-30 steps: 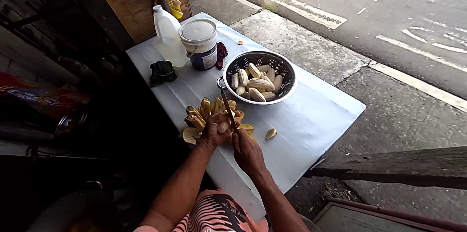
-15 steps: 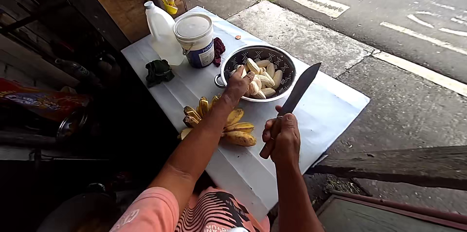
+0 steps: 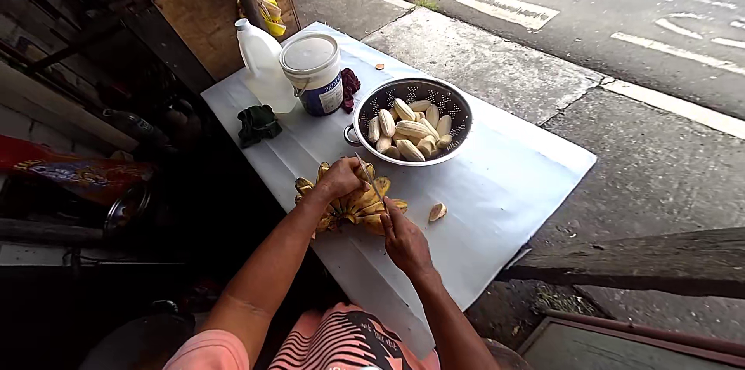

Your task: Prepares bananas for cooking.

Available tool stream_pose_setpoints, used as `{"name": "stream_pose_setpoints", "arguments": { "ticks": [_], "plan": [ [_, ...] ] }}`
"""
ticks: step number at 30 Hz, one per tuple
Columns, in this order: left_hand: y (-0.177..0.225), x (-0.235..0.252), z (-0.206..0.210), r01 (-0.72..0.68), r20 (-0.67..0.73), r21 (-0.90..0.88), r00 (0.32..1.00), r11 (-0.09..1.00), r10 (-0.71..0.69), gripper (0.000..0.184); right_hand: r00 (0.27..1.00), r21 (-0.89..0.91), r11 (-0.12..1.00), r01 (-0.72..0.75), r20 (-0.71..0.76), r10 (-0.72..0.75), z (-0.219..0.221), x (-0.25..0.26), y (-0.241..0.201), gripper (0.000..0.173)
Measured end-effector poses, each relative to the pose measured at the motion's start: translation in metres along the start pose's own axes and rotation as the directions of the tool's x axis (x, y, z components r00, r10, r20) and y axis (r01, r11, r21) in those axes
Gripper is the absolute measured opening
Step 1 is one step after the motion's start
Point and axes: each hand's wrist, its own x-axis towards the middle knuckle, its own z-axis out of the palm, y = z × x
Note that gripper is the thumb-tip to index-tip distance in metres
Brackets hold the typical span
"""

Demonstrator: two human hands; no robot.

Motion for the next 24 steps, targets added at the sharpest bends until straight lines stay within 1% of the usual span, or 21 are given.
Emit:
{"name": "stream_pose_setpoints", "arguments": {
  "ticks": [2, 3, 4, 5, 6, 7, 8, 9, 10, 11, 13, 14, 15, 17, 18, 19, 20, 21, 22, 24],
  "plan": [
    [-0.005, -0.007, 0.003, -0.018, -0.044, -0.057, 0.999, 0.998, 0.015, 0.046, 0.998, -0.018, 0.999, -0.03, 0.057, 0.031, 0.003, 0.017, -0.008, 0.052],
    [-0.007, -0.01, 0.004, -0.031, -0.06, -0.073, 0.998, 0.997, 0.026, 0.042, 0.996, 0.027, 0.998, -0.05, 0.078, 0.048, 0.004, 0.028, -0.012, 0.051],
    [-0.008, -0.014, 0.004, -0.044, -0.076, -0.093, 0.996, 0.995, 0.037, 0.04, 0.994, 0.126, 0.99, -0.071, 0.09, 0.06, 0.007, 0.038, -0.016, 0.05],
    [-0.01, -0.018, 0.004, -0.06, -0.107, -0.118, 0.993, 0.991, 0.048, 0.04, 0.993, 0.274, 0.957, -0.097, 0.092, 0.074, 0.012, 0.046, -0.019, 0.048],
    [-0.014, -0.019, 0.004, -0.076, -0.146, -0.151, 0.988, 0.986, 0.054, 0.04, 0.993, 0.453, 0.884, -0.112, 0.088, 0.081, 0.02, 0.051, -0.021, 0.045],
    [-0.018, -0.02, 0.004, -0.088, -0.192, -0.189, 0.98, 0.978, 0.051, 0.04, 0.992, 0.617, 0.778, -0.12, 0.099, 0.075, 0.027, 0.052, -0.024, 0.044],
    [-0.021, -0.019, 0.005, -0.097, -0.241, -0.22, 0.97, 0.971, 0.042, 0.039, 0.991, 0.743, 0.657, -0.131, 0.122, 0.06, 0.032, 0.051, -0.028, 0.044],
    [-0.022, -0.017, 0.006, -0.098, -0.288, -0.246, 0.957, 0.964, 0.024, 0.038, 0.989, 0.826, 0.544, -0.143, 0.143, 0.044, 0.036, 0.049, -0.032, 0.045],
    [-0.023, -0.017, 0.009, -0.092, -0.331, -0.28, 0.944, 0.956, -0.006, 0.037, 0.986, 0.876, 0.455, -0.161, 0.162, 0.036, 0.042, 0.047, -0.034, 0.047],
    [-0.024, -0.017, 0.011, -0.081, -0.367, -0.324, 0.929, 0.943, -0.046, 0.037, 0.984, 0.903, 0.39, -0.178, 0.177, 0.039, 0.049, 0.044, -0.037, 0.046],
    [-0.02, -0.019, 0.016, -0.082, -0.422, -0.416, 0.9, 0.906, -0.113, 0.036, 0.984, 0.935, 0.304, -0.18, 0.167, 0.069, 0.063, 0.046, -0.04, 0.043],
    [-0.02, -0.022, 0.017, -0.098, -0.426, -0.456, 0.897, 0.884, -0.121, 0.035, 0.984, 0.947, 0.273, -0.17, 0.151, 0.091, 0.068, 0.048, -0.04, 0.039],
    [-0.022, -0.027, 0.016, -0.13, -0.41, -0.494, 0.907, 0.86, -0.098, 0.034, 0.982, 0.958, 0.228, -0.172, 0.149, 0.117, 0.07, 0.051, -0.04, 0.037],
    [-0.033, -0.038, 0.009, -0.204, -0.324, -0.555, 0.946, 0.807, 0.017, 0.037, 0.963, 0.969, 0.097, -0.227, 0.209, 0.168, 0.068, 0.055, -0.037, 0.036],
    [-0.036, -0.042, 0.005, -0.206, -0.279, -0.528, 0.958, 0.824, 0.06, 0.039, 0.956, 0.969, 0.035, -0.246, 0.237, 0.17, 0.067, 0.056, -0.035, 0.036],
    [-0.034, -0.044, 0.003, -0.184, -0.255, -0.426, 0.964, 0.886, 0.078, 0.042, 0.954, 0.967, -0.004, -0.253, 0.251, 0.163, 0.066, 0.058, -0.033, 0.036],
    [-0.03, -0.045, 0.004, -0.141, -0.244, -0.254, 0.967, 0.957, 0.078, 0.046, 0.955, 0.967, -0.026, -0.252, 0.253, 0.157, 0.067, 0.058, -0.033, 0.037],
    [-0.025, -0.045, 0.008, -0.082, -0.243, -0.077, 0.968, 0.994, 0.062, 0.052, 0.953, 0.967, -0.039, -0.253, 0.256, 0.16, 0.068, 0.059, -0.033, 0.038],
    [-0.019, -0.046, 0.014, -0.04, -0.258, 0.058, 0.965, 0.997, 0.054, 0.058, 0.952, 0.967, -0.042, -0.253, 0.257, 0.165, 0.069, 0.059, -0.033, 0.038],
    [-0.011, -0.053, 0.023, -0.002, -0.288, 0.266, 0.954, 0.964, 0.081, 0.061, 0.954, 0.972, -0.017, -0.233, 0.232, 0.189, 0.066, 0.061, -0.033, 0.039]
  ]
}}
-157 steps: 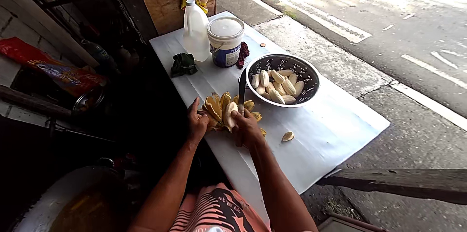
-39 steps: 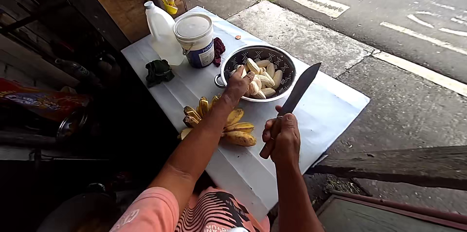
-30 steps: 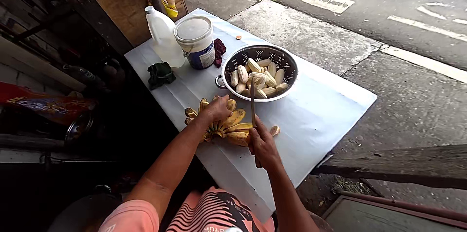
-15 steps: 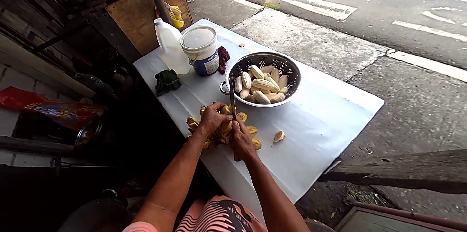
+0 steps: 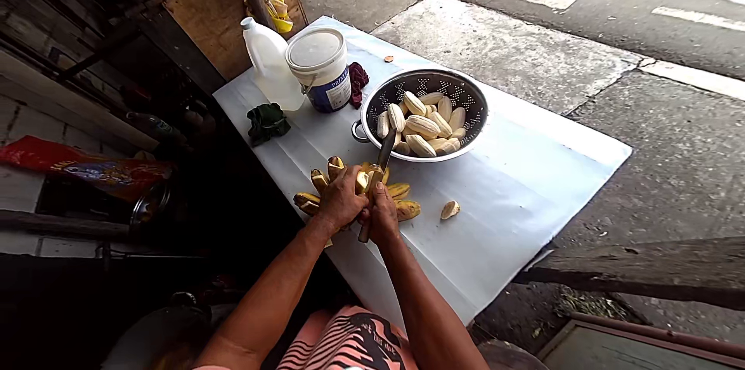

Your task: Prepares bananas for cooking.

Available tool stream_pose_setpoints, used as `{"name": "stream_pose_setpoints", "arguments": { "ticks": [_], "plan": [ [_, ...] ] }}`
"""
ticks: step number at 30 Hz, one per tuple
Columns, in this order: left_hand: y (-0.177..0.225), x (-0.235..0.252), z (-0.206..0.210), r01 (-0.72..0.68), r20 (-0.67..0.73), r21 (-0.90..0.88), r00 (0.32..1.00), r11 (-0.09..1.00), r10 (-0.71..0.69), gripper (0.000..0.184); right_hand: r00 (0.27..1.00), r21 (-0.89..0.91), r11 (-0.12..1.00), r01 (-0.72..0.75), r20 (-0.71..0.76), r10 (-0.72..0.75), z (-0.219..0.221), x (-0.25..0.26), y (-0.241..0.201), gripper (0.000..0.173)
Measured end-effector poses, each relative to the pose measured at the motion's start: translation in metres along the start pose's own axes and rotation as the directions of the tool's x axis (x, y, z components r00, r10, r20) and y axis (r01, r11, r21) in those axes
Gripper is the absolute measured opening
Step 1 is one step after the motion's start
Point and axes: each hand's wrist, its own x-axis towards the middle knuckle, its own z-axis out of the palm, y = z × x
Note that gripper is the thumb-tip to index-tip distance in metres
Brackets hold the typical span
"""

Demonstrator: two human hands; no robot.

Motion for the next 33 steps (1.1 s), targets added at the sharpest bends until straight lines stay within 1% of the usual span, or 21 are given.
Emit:
{"name": "stream_pose_setpoints", "arguments": {
  "ticks": [2, 4, 5, 8, 9, 11, 12, 14, 15, 16, 17, 18, 19, 20, 21, 22, 23, 25, 27, 30, 33],
  "plan": [
    [0.002, -0.009, 0.001, 0.021, -0.094, 0.08, 0.995, 0.997, -0.013, 0.056, 0.999, -0.07, 0.997, 0.039, -0.022, -0.041, -0.001, -0.004, -0.005, 0.038],
    [-0.001, -0.009, -0.001, 0.113, -0.189, -0.027, 0.975, 0.993, -0.116, 0.048, 0.991, -0.183, 0.974, 0.134, 0.022, -0.132, -0.002, -0.012, -0.01, 0.03],
    [-0.003, -0.007, -0.003, 0.131, -0.203, -0.123, 0.967, 0.984, -0.154, 0.043, 0.983, -0.248, 0.951, 0.183, 0.045, -0.178, -0.001, -0.016, -0.01, 0.034],
    [-0.025, 0.0, 0.001, 0.08, -0.158, -0.459, 0.973, 0.885, -0.17, 0.035, 0.977, -0.557, 0.804, 0.211, 0.101, -0.186, -0.002, -0.013, -0.007, 0.088],
    [-0.03, 0.002, 0.001, 0.058, -0.117, -0.572, 0.981, 0.818, -0.152, 0.036, 0.978, -0.623, 0.754, 0.208, 0.115, -0.176, -0.001, -0.009, -0.007, 0.1],
    [-0.034, 0.005, -0.002, 0.053, -0.022, -0.671, 0.996, 0.739, -0.092, 0.041, 0.977, -0.692, 0.69, 0.213, 0.143, -0.158, 0.0, -0.004, -0.012, 0.108],
    [-0.035, 0.005, -0.005, 0.05, 0.006, -0.672, 0.998, 0.739, -0.061, 0.044, 0.979, -0.69, 0.695, 0.203, 0.145, -0.142, 0.001, -0.005, -0.014, 0.106],
    [-0.032, 0.002, -0.009, -0.018, -0.017, -0.613, 1.0, 0.79, 0.01, 0.054, 0.986, -0.557, 0.816, 0.155, 0.14, -0.092, 0.004, -0.012, -0.024, 0.093],
    [-0.028, -0.002, -0.009, -0.075, -0.088, -0.544, 0.996, 0.836, 0.032, 0.054, 0.989, -0.461, 0.88, 0.113, 0.133, -0.057, 0.005, -0.017, -0.034, 0.08],
    [-0.021, -0.007, -0.004, -0.138, -0.214, -0.439, 0.976, 0.888, 0.046, 0.049, 0.992, -0.396, 0.915, 0.07, 0.123, -0.022, 0.004, -0.02, -0.049, 0.067],
    [-0.014, -0.011, 0.003, -0.204, -0.338, -0.33, 0.937, 0.921, 0.087, 0.04, 0.994, -0.368, 0.929, 0.051, 0.11, -0.011, 0.001, -0.02, -0.067, 0.056],
    [-0.007, -0.014, 0.01, -0.257, -0.38, -0.243, 0.913, 0.935, 0.152, 0.031, 0.995, -0.362, 0.93, 0.067, 0.089, -0.037, -0.003, -0.018, -0.086, 0.047],
    [0.0, -0.013, 0.016, -0.301, -0.324, -0.189, 0.918, 0.935, 0.23, 0.027, 0.994, -0.376, 0.92, 0.107, 0.056, -0.093, -0.008, -0.016, -0.102, 0.042],
    [0.008, -0.007, 0.021, -0.303, -0.183, -0.144, 0.944, 0.942, 0.275, 0.03, 0.989, -0.42, 0.897, 0.136, 0.009, -0.145, -0.013, -0.014, -0.118, 0.043],
    [0.018, 0.004, 0.024, -0.254, 0.001, -0.086, 0.967, 0.963, 0.255, 0.038, 0.982, -0.466, 0.873, 0.144, -0.045, -0.186, -0.017, -0.012, -0.129, 0.048],
    [0.027, 0.018, 0.024, -0.185, 0.156, -0.007, 0.97, 0.983, 0.184, 0.049, 0.973, -0.503, 0.853, 0.141, -0.087, -0.212, -0.022, -0.011, -0.133, 0.051],
    [0.035, 0.033, 0.024, -0.112, 0.252, 0.097, 0.964, 0.989, 0.084, 0.06, 0.972, -0.529, 0.838, 0.132, -0.097, -0.215, -0.027, -0.012, -0.132, 0.051],
    [0.049, 0.058, 0.023, -0.008, 0.315, 0.282, 0.945, 0.959, -0.085, 0.07, 0.977, -0.56, 0.818, 0.13, -0.066, -0.201, -0.038, -0.02, -0.114, 0.045],
    [0.055, 0.072, 0.019, 0.028, 0.36, 0.363, 0.918, 0.931, -0.168, 0.062, 0.987, -0.649, 0.752, 0.111, -0.015, -0.159, -0.051, -0.034, -0.088, 0.048],
    [0.041, 0.083, 0.011, 0.015, 0.437, 0.287, 0.888, 0.958, -0.145, 0.038, 0.985, -0.86, 0.496, 0.118, 0.037, -0.171, -0.07, -0.053, -0.061, 0.049],
    [0.03, 0.075, 0.005, 0.092, 0.416, 0.09, 0.901, 0.992, -0.122, 0.046, 0.969, -0.957, 0.235, 0.168, 0.116, -0.218, -0.077, -0.063, -0.05, 0.05]
  ]
}}
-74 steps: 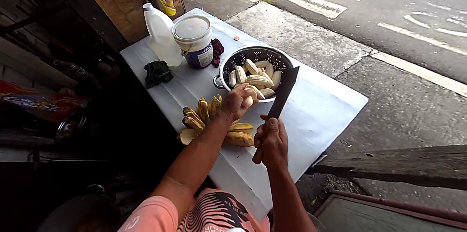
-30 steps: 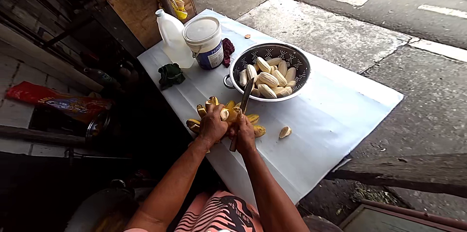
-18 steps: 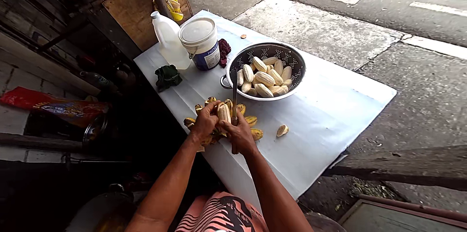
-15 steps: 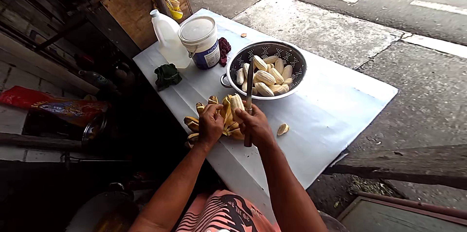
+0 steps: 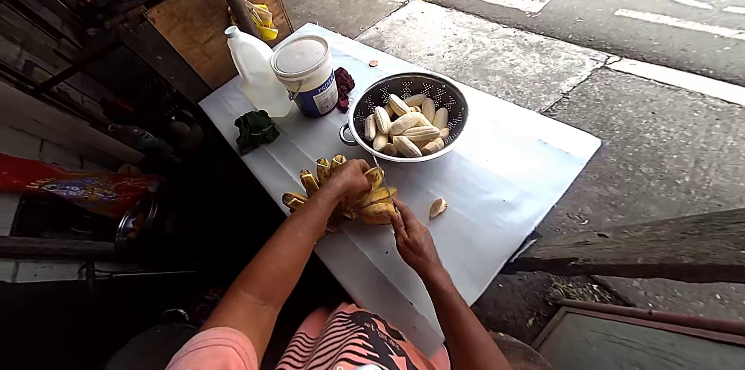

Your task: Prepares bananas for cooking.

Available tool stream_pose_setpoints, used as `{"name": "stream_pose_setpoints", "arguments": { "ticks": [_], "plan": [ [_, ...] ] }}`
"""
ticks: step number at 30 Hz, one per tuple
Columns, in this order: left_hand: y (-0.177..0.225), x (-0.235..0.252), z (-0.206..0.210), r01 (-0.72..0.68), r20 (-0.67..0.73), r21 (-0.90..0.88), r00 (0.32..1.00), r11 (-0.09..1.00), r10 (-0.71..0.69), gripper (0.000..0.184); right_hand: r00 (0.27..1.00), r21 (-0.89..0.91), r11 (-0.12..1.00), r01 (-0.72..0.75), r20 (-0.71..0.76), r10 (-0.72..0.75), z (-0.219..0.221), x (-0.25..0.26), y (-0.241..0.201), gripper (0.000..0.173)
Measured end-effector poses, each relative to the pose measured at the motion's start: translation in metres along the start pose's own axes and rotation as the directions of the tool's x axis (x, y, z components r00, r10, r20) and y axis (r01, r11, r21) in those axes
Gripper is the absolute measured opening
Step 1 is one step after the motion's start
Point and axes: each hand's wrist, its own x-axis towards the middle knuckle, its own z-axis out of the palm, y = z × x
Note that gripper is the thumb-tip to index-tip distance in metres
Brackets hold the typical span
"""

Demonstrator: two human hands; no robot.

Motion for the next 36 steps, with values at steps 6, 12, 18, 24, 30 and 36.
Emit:
{"name": "stream_pose_setpoints", "arguments": {
  "ticks": [6, 12, 18, 24, 30, 36],
  "plan": [
    [-0.024, -0.02, 0.014, -0.169, -0.166, -0.316, 0.979, 0.934, 0.121, 0.052, 0.999, 0.168, 0.986, -0.008, 0.054, -0.001, 0.012, 0.031, -0.024, 0.047],
    [-0.032, -0.032, 0.018, -0.255, -0.437, -0.458, 0.899, 0.852, 0.034, 0.046, 0.99, 0.85, 0.511, -0.13, 0.141, 0.017, 0.056, 0.038, -0.047, 0.036],
    [-0.058, -0.047, 0.012, -0.382, -0.398, -0.707, 0.911, 0.595, 0.112, 0.037, 0.982, 0.954, 0.236, -0.185, 0.173, 0.074, 0.073, 0.054, -0.048, 0.044],
    [-0.02, -0.052, 0.017, -0.029, -0.505, -0.097, 0.863, 0.995, -0.024, 0.055, 0.981, 0.972, 0.133, -0.191, 0.185, 0.06, 0.071, 0.059, -0.051, 0.046],
    [-0.033, -0.061, 0.028, -0.124, -0.537, -0.117, 0.843, 0.985, 0.043, 0.05, 0.981, 0.916, 0.373, -0.147, 0.085, 0.176, 0.065, 0.071, -0.049, 0.036],
    [-0.046, -0.048, 0.024, -0.257, -0.625, -0.296, 0.78, 0.92, 0.017, 0.023, 0.985, 0.495, 0.869, 0.006, -0.153, 0.08, 0.078, 0.053, -0.055, 0.088]
  ]
}}
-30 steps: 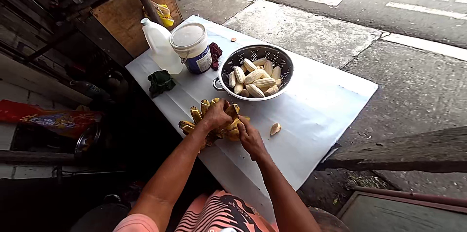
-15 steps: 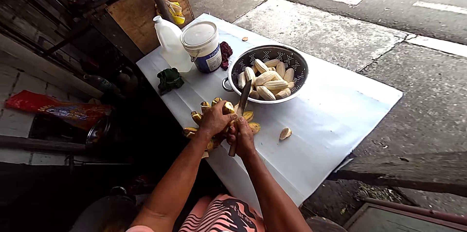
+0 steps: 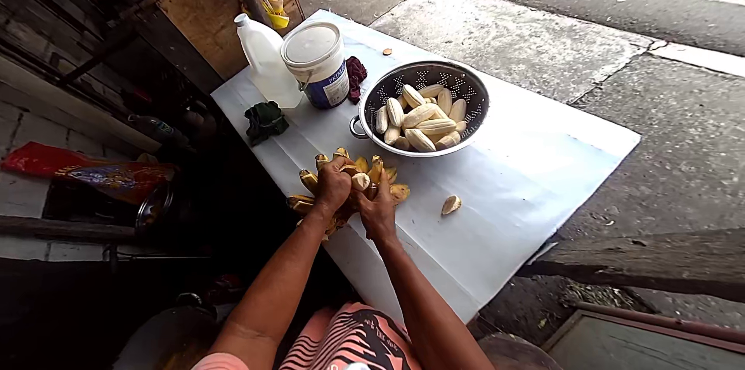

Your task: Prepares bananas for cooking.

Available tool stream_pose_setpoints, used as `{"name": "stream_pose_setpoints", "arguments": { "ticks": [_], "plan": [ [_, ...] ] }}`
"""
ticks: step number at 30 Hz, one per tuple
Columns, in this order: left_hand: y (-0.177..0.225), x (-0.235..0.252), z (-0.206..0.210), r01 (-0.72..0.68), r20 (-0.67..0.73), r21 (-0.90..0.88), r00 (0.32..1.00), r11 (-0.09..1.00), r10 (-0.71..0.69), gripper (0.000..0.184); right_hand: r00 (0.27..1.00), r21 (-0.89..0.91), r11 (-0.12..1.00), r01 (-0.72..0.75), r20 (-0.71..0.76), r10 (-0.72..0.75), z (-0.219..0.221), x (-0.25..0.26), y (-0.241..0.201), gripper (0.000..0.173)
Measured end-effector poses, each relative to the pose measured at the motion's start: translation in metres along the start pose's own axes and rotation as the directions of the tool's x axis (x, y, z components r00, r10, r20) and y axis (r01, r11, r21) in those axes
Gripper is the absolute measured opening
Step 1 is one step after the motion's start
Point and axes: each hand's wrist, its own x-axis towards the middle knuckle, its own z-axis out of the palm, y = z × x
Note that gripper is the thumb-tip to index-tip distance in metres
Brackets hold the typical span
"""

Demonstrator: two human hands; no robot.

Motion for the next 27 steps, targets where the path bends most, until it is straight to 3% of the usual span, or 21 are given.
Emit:
{"name": "stream_pose_setpoints", "arguments": {
  "ticks": [2, 6, 7, 9, 10, 11, 12, 13, 14, 15, 16, 18, 19, 21, 24, 27],
  "plan": [
    [-0.001, 0.004, 0.0, -0.006, 0.064, -0.05, 0.998, 0.999, 0.009, 0.022, 0.999, 0.002, 0.999, -0.04, 0.006, 0.04, -0.006, 0.007, -0.002, 0.084],
    [-0.001, 0.006, -0.011, -0.038, 0.261, -0.065, 0.964, 0.997, 0.054, 0.029, 0.956, 0.388, 0.882, -0.268, 0.22, 0.194, -0.045, 0.003, -0.014, 0.054],
    [-0.001, 0.0, -0.01, -0.071, 0.243, -0.05, 0.967, 0.996, 0.081, 0.037, 0.94, 0.426, 0.849, -0.313, 0.27, 0.211, -0.057, -0.001, -0.019, 0.046],
    [0.0, -0.024, 0.003, -0.224, 0.002, 0.051, 0.975, 0.973, 0.224, 0.051, 0.915, 0.418, 0.838, -0.352, 0.34, 0.215, -0.081, -0.006, -0.031, 0.038],
    [0.001, -0.037, 0.015, -0.331, -0.154, 0.115, 0.925, 0.937, 0.346, 0.046, 0.915, 0.396, 0.851, -0.346, 0.342, 0.212, -0.092, -0.005, -0.039, 0.038],
    [0.002, -0.049, 0.028, -0.437, -0.222, 0.154, 0.859, 0.886, 0.462, 0.036, 0.925, 0.368, 0.872, -0.323, 0.318, 0.208, -0.102, -0.002, -0.048, 0.037],
    [0.002, -0.06, 0.042, -0.52, -0.18, 0.183, 0.817, 0.835, 0.548, 0.027, 0.94, 0.328, 0.901, -0.283, 0.279, 0.194, -0.111, 0.005, -0.058, 0.035],
    [0.0, -0.066, 0.057, -0.562, -0.041, 0.218, 0.811, 0.798, 0.583, 0.026, 0.959, 0.27, 0.936, -0.227, 0.227, 0.167, -0.118, 0.017, -0.07, 0.031],
    [-0.001, -0.069, 0.069, -0.561, 0.168, 0.276, 0.828, 0.781, 0.535, 0.034, 0.979, 0.193, 0.968, -0.158, 0.156, 0.129, -0.123, 0.032, -0.081, 0.03],
    [0.002, -0.066, 0.078, -0.522, 0.377, 0.364, 0.84, 0.772, 0.39, 0.051, 0.991, 0.107, 0.988, -0.109, 0.088, 0.1, -0.126, 0.047, -0.092, 0.034],
    [0.007, -0.058, 0.087, -0.477, 0.495, 0.466, 0.839, 0.746, 0.227, 0.073, 0.996, 0.035, 0.996, -0.08, 0.033, 0.079, -0.13, 0.059, -0.101, 0.042],
    [0.018, -0.037, 0.099, -0.382, 0.526, 0.623, 0.85, 0.682, -0.004, 0.102, 0.996, -0.027, 0.997, -0.079, -0.052, 0.077, -0.134, 0.063, -0.11, 0.054],
    [0.024, -0.027, 0.1, -0.344, 0.51, 0.665, 0.857, 0.663, -0.066, 0.108, 0.994, 0.003, 0.997, -0.073, -0.077, 0.073, -0.136, 0.059, -0.106, 0.05],
    [0.033, -0.01, 0.101, -0.308, 0.493, 0.712, 0.859, 0.631, -0.137, 0.109, 0.993, 0.133, 0.99, -0.053, -0.095, 0.066, -0.137, 0.046, -0.089, 0.038],
    [0.036, 0.008, 0.098, -0.321, 0.514, 0.705, 0.845, 0.632, -0.146, 0.093, 0.989, 0.335, 0.939, -0.079, -0.091, 0.115, -0.149, 0.013, -0.06, 0.04],
    [0.02, 0.005, 0.089, -0.434, 0.523, 0.574, 0.847, 0.695, 0.097, 0.062, 0.975, 0.504, 0.86, -0.08, -0.139, 0.173, -0.163, -0.018, -0.041, 0.041]
  ]
}}
